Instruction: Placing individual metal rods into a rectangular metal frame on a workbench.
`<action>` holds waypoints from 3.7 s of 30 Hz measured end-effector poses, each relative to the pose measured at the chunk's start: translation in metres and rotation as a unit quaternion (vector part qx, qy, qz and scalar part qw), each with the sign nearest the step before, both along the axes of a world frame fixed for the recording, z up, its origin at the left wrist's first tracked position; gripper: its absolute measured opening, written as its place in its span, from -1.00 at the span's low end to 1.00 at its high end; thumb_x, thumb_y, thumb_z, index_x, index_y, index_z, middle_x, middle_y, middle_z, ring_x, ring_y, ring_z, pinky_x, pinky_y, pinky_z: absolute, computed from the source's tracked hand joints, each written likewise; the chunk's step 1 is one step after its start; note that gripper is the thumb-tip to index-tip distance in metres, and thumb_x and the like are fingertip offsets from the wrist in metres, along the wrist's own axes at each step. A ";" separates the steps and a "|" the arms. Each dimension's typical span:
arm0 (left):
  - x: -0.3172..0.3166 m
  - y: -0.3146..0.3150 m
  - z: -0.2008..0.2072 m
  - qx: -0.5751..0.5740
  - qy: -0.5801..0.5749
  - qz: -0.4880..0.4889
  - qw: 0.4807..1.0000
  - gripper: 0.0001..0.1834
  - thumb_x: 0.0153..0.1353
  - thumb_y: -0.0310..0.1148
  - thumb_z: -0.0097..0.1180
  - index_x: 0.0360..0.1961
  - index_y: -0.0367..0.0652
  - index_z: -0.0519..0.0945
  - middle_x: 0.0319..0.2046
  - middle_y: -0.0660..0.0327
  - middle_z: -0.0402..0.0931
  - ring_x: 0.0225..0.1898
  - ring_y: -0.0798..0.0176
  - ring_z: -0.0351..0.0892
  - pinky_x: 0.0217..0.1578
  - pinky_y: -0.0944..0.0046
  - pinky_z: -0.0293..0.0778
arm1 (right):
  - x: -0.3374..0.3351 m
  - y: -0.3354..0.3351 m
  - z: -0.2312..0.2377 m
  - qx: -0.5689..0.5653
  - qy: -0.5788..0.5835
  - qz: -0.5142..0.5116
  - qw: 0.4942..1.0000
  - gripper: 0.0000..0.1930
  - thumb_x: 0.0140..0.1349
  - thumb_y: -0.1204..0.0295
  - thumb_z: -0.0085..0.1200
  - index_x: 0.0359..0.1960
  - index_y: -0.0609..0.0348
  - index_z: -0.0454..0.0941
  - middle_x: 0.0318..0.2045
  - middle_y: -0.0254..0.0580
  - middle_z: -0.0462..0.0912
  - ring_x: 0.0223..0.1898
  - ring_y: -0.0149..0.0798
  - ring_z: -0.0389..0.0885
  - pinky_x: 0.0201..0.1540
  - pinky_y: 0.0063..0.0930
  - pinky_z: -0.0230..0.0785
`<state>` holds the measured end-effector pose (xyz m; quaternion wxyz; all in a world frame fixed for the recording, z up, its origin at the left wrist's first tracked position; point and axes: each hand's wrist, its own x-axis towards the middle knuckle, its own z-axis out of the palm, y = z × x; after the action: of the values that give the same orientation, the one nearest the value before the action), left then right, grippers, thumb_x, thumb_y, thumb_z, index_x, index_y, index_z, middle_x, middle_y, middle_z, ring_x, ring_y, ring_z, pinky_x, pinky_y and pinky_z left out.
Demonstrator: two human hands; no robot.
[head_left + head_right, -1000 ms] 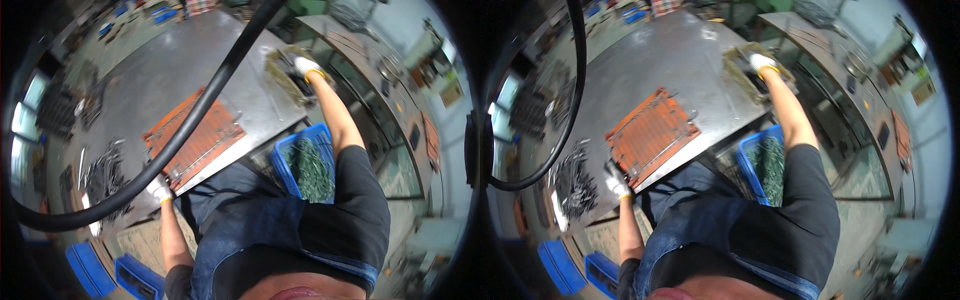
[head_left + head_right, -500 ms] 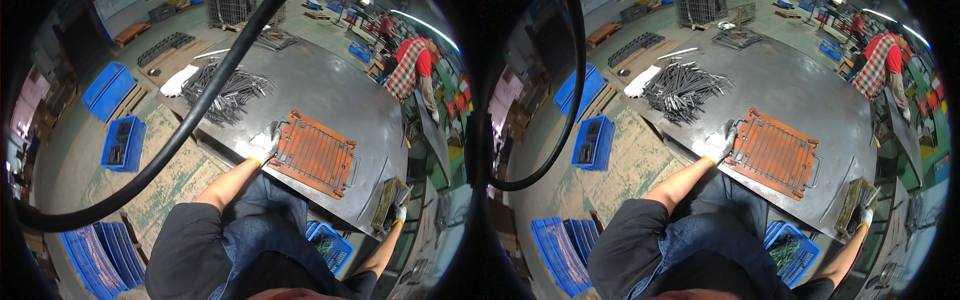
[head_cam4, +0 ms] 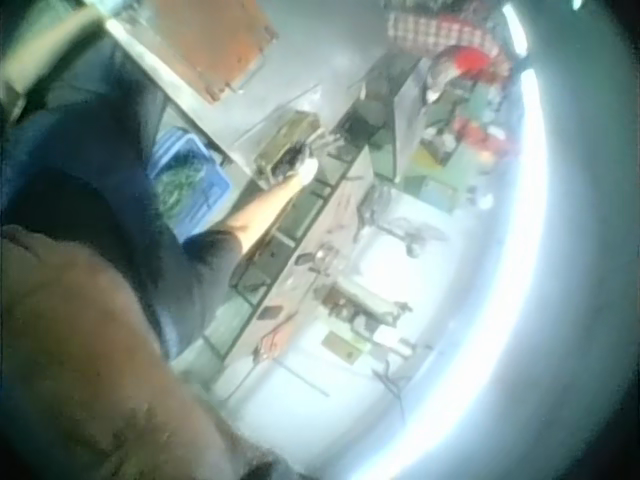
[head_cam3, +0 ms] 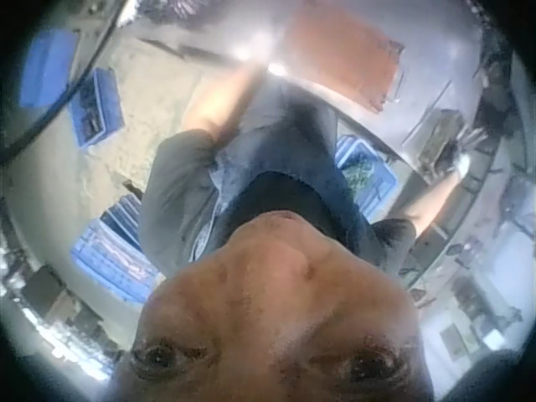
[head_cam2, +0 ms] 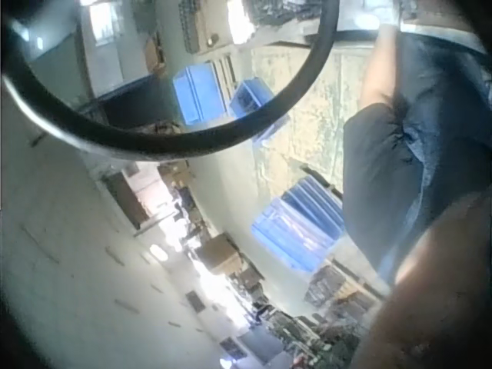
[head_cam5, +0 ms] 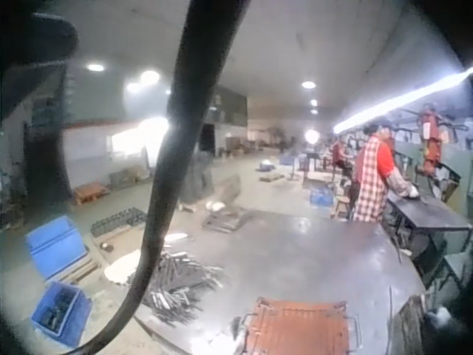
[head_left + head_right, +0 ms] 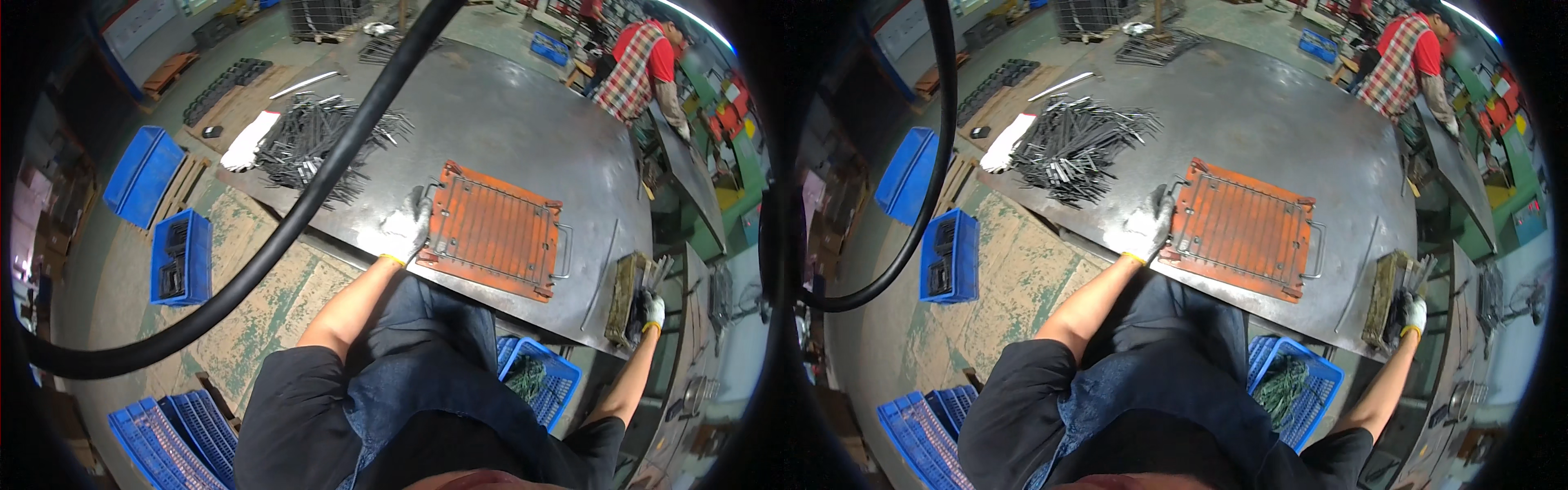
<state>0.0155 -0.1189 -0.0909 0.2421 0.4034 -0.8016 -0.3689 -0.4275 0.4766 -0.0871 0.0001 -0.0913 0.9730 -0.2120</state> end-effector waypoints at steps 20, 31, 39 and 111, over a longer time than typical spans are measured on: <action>0.011 -0.001 -0.006 0.121 0.228 0.007 0.966 -0.50 0.31 -0.26 0.02 0.19 -0.31 0.35 -0.10 0.07 0.55 -0.19 0.24 0.53 -0.11 0.28 0.45 | 0.054 -0.026 0.027 0.011 -0.008 -0.048 0.999 -0.74 0.22 0.25 0.04 -0.32 0.22 0.55 -0.55 -0.17 0.62 -0.61 -0.32 0.57 -0.59 -0.42 0.37; 0.028 0.037 0.050 0.018 0.283 -0.061 0.957 -0.50 0.36 -0.37 -0.06 0.29 -0.26 0.26 0.07 0.07 0.43 -0.08 0.31 0.46 -0.02 0.34 0.40 | 0.086 -0.073 0.066 -0.016 -0.006 -0.030 0.999 -0.62 0.24 0.13 0.00 -0.27 0.26 0.59 -0.54 -0.08 0.63 -0.52 -0.21 0.62 -0.42 -0.31 0.40; 0.006 0.128 0.062 -0.150 0.141 -0.318 0.926 -0.59 0.11 -0.32 0.13 0.01 -0.14 0.46 -0.20 0.10 0.57 -0.20 0.01 0.59 -0.11 0.11 0.48 | 0.096 -0.060 0.061 -0.008 -0.016 -0.079 0.997 -0.58 0.20 0.08 0.03 -0.30 0.27 0.58 -0.52 0.03 0.62 -0.47 -0.08 0.62 -0.36 -0.28 0.40; -0.039 0.119 0.087 0.214 0.057 -0.422 0.879 -0.68 0.23 -0.34 0.15 -0.05 -0.29 0.57 -0.26 0.15 0.65 -0.23 0.35 0.62 -0.15 0.37 0.50 | 0.314 -0.308 0.028 -0.209 -0.223 0.352 0.885 -0.61 0.22 0.16 0.09 -0.04 0.18 0.54 -0.14 -0.01 0.60 -0.06 -0.09 0.57 0.01 -0.30 0.38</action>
<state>-0.0231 -0.0004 -0.0038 0.0162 0.0471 -0.7821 -0.6211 -0.1134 0.1684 -0.0595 0.2724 -0.3761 0.7845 -0.4111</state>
